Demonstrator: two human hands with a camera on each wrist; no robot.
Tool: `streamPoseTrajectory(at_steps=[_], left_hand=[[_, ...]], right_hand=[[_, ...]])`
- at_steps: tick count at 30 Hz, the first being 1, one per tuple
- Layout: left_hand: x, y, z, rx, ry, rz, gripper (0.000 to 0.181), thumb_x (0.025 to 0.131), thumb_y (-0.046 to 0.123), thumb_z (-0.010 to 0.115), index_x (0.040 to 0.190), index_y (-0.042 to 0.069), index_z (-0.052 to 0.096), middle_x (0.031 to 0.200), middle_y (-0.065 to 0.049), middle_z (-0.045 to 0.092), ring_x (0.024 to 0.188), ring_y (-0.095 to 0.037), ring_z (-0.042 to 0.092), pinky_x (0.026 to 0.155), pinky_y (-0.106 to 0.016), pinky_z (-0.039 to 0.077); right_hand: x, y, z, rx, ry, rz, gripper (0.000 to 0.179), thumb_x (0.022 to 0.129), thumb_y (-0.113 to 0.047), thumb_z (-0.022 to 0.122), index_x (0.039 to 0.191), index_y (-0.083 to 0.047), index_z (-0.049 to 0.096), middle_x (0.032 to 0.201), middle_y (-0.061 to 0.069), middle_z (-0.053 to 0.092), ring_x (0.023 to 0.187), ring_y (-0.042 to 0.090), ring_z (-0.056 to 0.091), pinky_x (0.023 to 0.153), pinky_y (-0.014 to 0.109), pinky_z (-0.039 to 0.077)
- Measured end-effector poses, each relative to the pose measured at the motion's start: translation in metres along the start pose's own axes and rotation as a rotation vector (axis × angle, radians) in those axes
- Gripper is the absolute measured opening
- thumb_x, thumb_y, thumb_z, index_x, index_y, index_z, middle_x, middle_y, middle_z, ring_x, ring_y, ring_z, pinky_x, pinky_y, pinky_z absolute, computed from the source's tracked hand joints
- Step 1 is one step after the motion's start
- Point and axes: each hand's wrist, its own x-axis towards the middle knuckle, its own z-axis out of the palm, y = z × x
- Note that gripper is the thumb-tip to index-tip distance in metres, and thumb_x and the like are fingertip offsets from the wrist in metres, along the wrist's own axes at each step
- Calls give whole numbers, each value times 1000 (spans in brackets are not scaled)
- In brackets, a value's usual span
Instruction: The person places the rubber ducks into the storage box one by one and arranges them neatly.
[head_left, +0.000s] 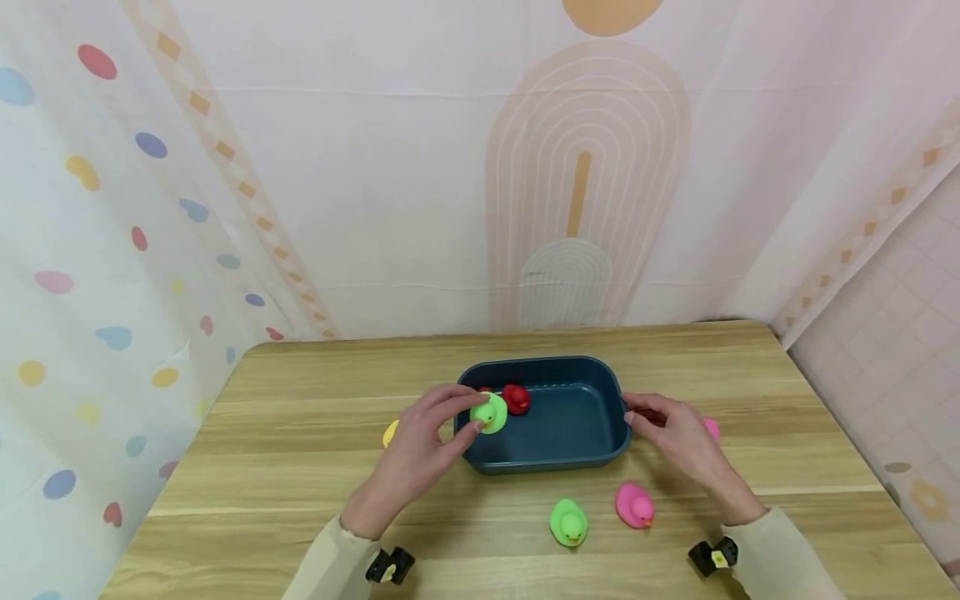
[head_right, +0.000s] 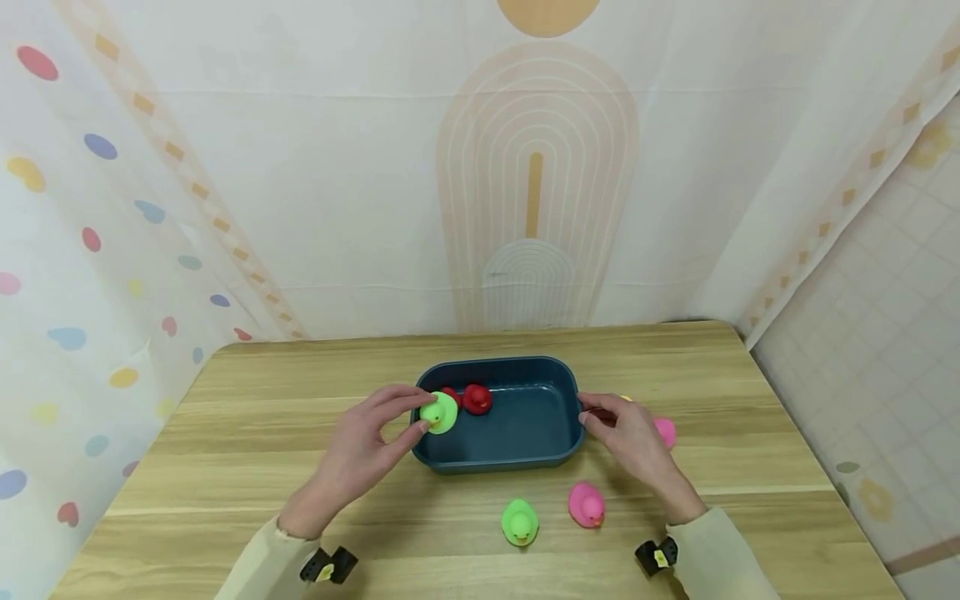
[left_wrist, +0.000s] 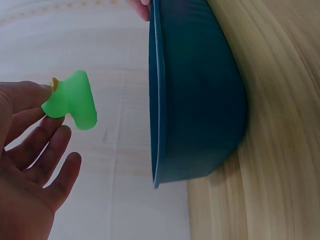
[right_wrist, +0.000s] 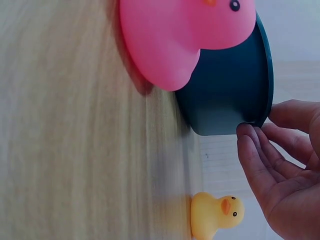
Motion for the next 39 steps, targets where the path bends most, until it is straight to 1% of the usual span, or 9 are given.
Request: streamPoseTrajectory(at_steps=[4,11,13,18,21,24,27,33,39], left_hand=[[10,-1,9,-12,-55,-22,30,91,11,80,120,8,77,120,-3,69,110,-22,64,87,-38,57],[28,-1,23,-14,-133,-29,28,93,13,78,121,8,76,121,-5,69,104,-25,64,84,-39,56],[33,-1,27,-11,-160,-45,28,94,14,77,122,8,76,123,-6,68,106,-26,64,86,-40,56],[44,-3,36,2,-212,-73,29,96,15,76,124,8,75,126,-8,68,116,-29,62,96,-47,53],[51,-5,43,10,-234,-72,29,97,15,75,124,8,75,126,-9,68,117,-30,62,100,-50,50],[58,-8,49,8,-256,-64,29,97,16,74,125,7,74,125,-9,68,116,-29,63,100,-49,50],[63,-11,55,2,-281,-60,29,98,16,74,125,6,74,125,-10,68,115,-29,63,100,-47,51],[69,-17,67,34,-341,-75,28,99,17,71,125,7,74,124,-9,68,112,-28,64,98,-44,52],[76,-18,75,48,-364,-89,26,100,14,70,124,6,74,122,-9,70,109,-29,66,94,-42,53]], right_hand=[[1,1,1,-3,2,3,34,102,-16,67,132,0,69,125,17,71,106,28,69,85,27,56],[0,2,2,0,-1,17,34,102,-16,67,133,-1,69,126,15,71,107,28,68,86,27,56],[-1,2,2,1,1,16,34,102,-16,67,133,-1,69,126,15,71,107,28,68,86,27,56],[-1,1,1,-2,3,18,34,102,-16,67,133,-2,69,125,15,71,107,28,68,86,28,56],[-2,1,0,-1,1,19,34,102,-16,67,133,-2,69,125,14,71,107,27,68,86,28,56],[-2,1,1,1,3,18,34,102,-16,67,133,-2,69,125,14,71,106,26,68,86,28,56],[-1,1,2,-1,5,7,34,102,-16,67,133,-2,69,124,14,72,105,26,68,85,27,56],[-1,2,3,-1,-4,1,34,102,-15,67,132,-1,69,121,12,73,102,24,68,83,27,56],[-1,2,3,3,2,-11,33,101,-14,67,131,0,70,121,13,73,102,24,69,83,27,57]])
